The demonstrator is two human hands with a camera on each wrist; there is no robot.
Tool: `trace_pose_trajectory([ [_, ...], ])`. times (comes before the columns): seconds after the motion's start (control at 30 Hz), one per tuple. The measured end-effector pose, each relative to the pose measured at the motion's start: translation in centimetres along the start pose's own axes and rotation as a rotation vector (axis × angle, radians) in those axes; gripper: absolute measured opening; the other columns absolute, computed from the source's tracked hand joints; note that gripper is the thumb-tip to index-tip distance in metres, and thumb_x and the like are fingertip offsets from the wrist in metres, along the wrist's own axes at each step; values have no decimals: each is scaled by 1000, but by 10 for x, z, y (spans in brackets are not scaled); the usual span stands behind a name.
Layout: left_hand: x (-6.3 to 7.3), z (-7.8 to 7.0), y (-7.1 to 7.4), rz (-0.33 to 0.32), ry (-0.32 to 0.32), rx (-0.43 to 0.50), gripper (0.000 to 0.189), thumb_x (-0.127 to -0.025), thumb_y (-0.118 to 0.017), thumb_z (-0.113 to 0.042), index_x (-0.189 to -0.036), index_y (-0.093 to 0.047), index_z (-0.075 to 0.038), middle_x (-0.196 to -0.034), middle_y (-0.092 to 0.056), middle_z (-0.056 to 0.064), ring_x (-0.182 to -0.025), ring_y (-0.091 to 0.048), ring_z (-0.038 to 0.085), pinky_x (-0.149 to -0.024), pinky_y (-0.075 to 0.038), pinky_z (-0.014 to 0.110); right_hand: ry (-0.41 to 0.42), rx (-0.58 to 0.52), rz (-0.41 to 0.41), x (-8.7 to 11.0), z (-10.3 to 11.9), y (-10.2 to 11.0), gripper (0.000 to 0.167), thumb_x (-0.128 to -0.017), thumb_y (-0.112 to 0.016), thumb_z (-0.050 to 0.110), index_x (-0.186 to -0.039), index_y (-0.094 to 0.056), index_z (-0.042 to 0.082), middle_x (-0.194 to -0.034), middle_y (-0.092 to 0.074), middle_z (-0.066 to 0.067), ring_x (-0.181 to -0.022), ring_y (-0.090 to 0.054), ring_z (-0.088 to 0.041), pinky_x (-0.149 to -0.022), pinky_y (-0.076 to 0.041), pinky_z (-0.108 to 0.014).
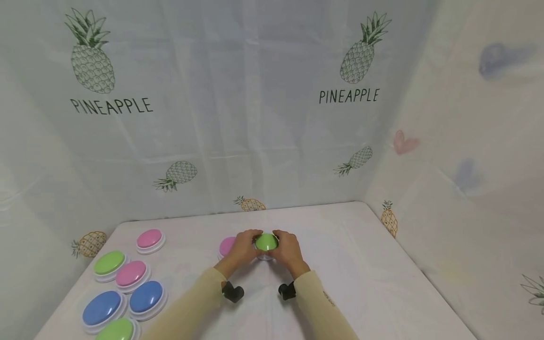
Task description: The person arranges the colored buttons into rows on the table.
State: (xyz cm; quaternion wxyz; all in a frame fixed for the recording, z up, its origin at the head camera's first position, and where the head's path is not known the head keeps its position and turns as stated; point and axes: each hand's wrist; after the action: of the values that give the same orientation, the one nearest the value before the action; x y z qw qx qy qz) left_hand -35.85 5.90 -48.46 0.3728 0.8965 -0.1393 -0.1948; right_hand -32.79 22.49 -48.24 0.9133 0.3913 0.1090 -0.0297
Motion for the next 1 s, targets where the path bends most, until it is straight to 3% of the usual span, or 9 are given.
trace_pose_trajectory([
  [0.2,7,1,10,-21,27,29,61,-81,-88,0,-136,-63,8,-135,-66,25,-125,-64,40,-108,-53,50,25,38,-19,0,9,-3,68,-76,-94,10,-134,-65,-9,-132,-68,-26,-114,-69,-40,-98,-58,-50],
  [0.4,15,1,26,-40,37,80,61,-84,-88,-3,-139,-62,4,-138,-64,22,-123,-65,38,-102,-57,45,47,64,-49,-4,23,-5,71,-76,-96,17,-136,-65,-6,-133,-68,-23,-123,-65,-41,-105,-54,-53],
  [0.7,28,1,50,-98,1,154,61,-84,-88,-3,-140,-62,3,-139,-63,21,-125,-64,39,-100,-59,45,88,60,-56,-7,44,-10,70,-79,-94,18,-138,-64,-5,-135,-67,-23,-127,-63,-41,-108,-52,-53],
  [0.83,41,8,62,-116,44,156,62,-84,-88,-4,-141,-62,0,-137,-65,19,-123,-65,38,-102,-58,49,101,13,-45,-7,53,-17,68,-79,-94,15,-137,-65,-4,-134,-68,-23,-125,-64,-40,-107,-53,-54],
  [1.0,57,24,78,-150,76,169,59,-85,-85,1,-139,-62,3,-133,-67,20,-122,-65,38,-102,-57,50,109,-27,32,-8,68,-31,66,-82,-92,17,-138,-64,-3,-135,-68,-23,-122,-66,-40,-102,-57,-51],
])
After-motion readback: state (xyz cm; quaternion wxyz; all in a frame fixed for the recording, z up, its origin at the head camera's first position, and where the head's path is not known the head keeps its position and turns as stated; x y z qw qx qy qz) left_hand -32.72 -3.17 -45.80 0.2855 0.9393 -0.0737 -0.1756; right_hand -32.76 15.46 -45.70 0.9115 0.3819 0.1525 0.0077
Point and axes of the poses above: each hand's wrist, its own x-axis away from the middle knuckle, its own y-axis out of the back of the hand, z = x × y
